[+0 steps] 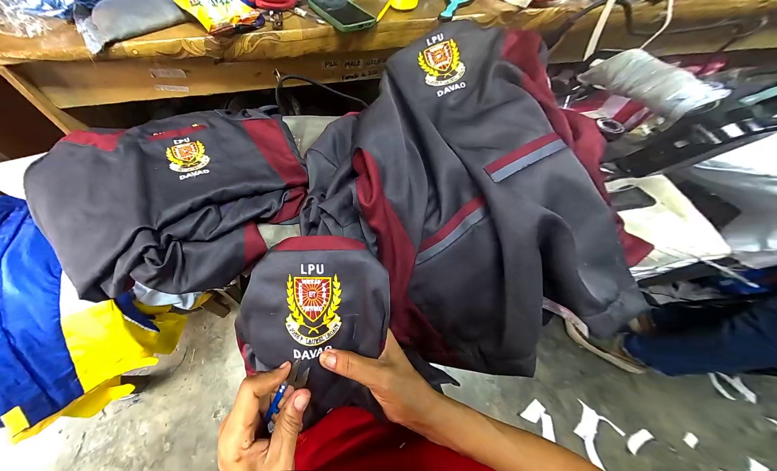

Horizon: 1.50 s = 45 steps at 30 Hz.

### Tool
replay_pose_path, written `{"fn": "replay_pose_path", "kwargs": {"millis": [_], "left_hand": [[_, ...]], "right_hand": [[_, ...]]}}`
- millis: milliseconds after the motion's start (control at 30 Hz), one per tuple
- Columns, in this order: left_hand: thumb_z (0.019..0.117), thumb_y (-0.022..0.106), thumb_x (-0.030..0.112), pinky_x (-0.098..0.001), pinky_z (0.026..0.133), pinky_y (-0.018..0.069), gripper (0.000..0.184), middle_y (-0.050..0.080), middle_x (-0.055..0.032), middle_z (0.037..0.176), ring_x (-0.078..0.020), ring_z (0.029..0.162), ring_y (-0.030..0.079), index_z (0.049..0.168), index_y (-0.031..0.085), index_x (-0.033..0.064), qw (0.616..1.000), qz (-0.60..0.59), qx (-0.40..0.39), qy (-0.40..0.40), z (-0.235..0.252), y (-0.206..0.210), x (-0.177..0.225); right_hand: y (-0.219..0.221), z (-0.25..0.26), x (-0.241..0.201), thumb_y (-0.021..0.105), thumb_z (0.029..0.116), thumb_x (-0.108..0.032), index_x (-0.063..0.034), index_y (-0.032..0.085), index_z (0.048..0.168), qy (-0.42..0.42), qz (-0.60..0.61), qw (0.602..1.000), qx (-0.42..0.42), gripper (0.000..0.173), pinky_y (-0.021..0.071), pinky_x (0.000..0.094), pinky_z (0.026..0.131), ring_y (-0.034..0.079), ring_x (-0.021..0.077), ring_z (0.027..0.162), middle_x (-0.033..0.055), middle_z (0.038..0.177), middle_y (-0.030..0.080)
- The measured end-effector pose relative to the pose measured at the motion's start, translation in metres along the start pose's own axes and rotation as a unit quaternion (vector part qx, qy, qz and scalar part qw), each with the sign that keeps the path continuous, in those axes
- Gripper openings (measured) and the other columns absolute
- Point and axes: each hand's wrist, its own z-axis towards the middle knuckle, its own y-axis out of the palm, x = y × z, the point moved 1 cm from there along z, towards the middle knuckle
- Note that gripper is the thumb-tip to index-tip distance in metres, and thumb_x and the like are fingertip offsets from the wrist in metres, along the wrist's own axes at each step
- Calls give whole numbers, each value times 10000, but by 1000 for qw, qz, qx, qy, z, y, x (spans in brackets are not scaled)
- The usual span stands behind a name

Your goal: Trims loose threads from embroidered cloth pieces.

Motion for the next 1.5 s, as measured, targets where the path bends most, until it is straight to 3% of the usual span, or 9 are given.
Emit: {"fn": "replay_pose_path", "kwargs": {"millis": [167,300,433,567,667,733,867,1500], "left_hand": [[958,713,118,-165,586,576,174,711,20,893,-15,647,649,1110,695,35,999,29,30,26,1,2,-3],[951,705,72,-156,532,547,140,708,36,800,-11,584,623,1084,690,32,1000,-5,25,-3,2,0,0],[947,679,17,-163,517,539,120,714,37,791,-16,573,622,1066,690,32,998,-40,17,-41,3,-1,4],[1016,589,47,-143,467,496,84,692,28,743,-6,520,580,1031,672,45,997,-57,18,-55,4,-2,6],[1007,643,126,-179,635,584,162,730,32,888,-24,704,673,1146,680,52,1000,6,15,0,3,-5,2],[962,715,148,-200,717,599,282,718,-4,979,-41,798,680,1209,674,18,999,44,13,20,0,-5,0],[937,741,116,-192,691,610,253,726,-61,968,-45,768,696,1144,718,-29,994,99,26,44,-5,-1,-1],[956,703,90,-171,683,601,185,739,-68,927,-33,742,693,1068,744,-51,986,145,48,72,-5,0,-2]], "right_hand": [[0,-2,3,735,851,84,1,532,1272,-23,-30,999,0,475,596,301,957,718,117,1031,42,1111,733],[0,-4,6,745,843,80,-2,540,1259,-30,-48,998,8,472,601,293,947,722,111,1017,36,1097,738],[-1,-5,8,745,839,84,-4,547,1255,-30,-51,998,4,469,599,293,949,721,109,1018,36,1095,739],[-1,-5,10,731,842,98,-3,554,1251,-5,-22,1000,-4,458,600,309,947,722,126,1020,51,1097,740],[2,-4,5,700,849,119,-6,553,1242,27,9,999,19,438,604,307,934,729,124,996,51,1076,746],[4,-4,4,704,846,117,-9,550,1242,37,9,999,34,442,605,294,929,729,112,989,43,1067,747],[5,-4,5,713,837,113,-1,556,1237,46,11,998,42,445,605,291,922,728,111,983,50,1059,746],[7,-9,12,739,821,106,-5,561,1229,-21,-28,998,48,459,609,285,917,731,107,983,36,1059,749]]}}
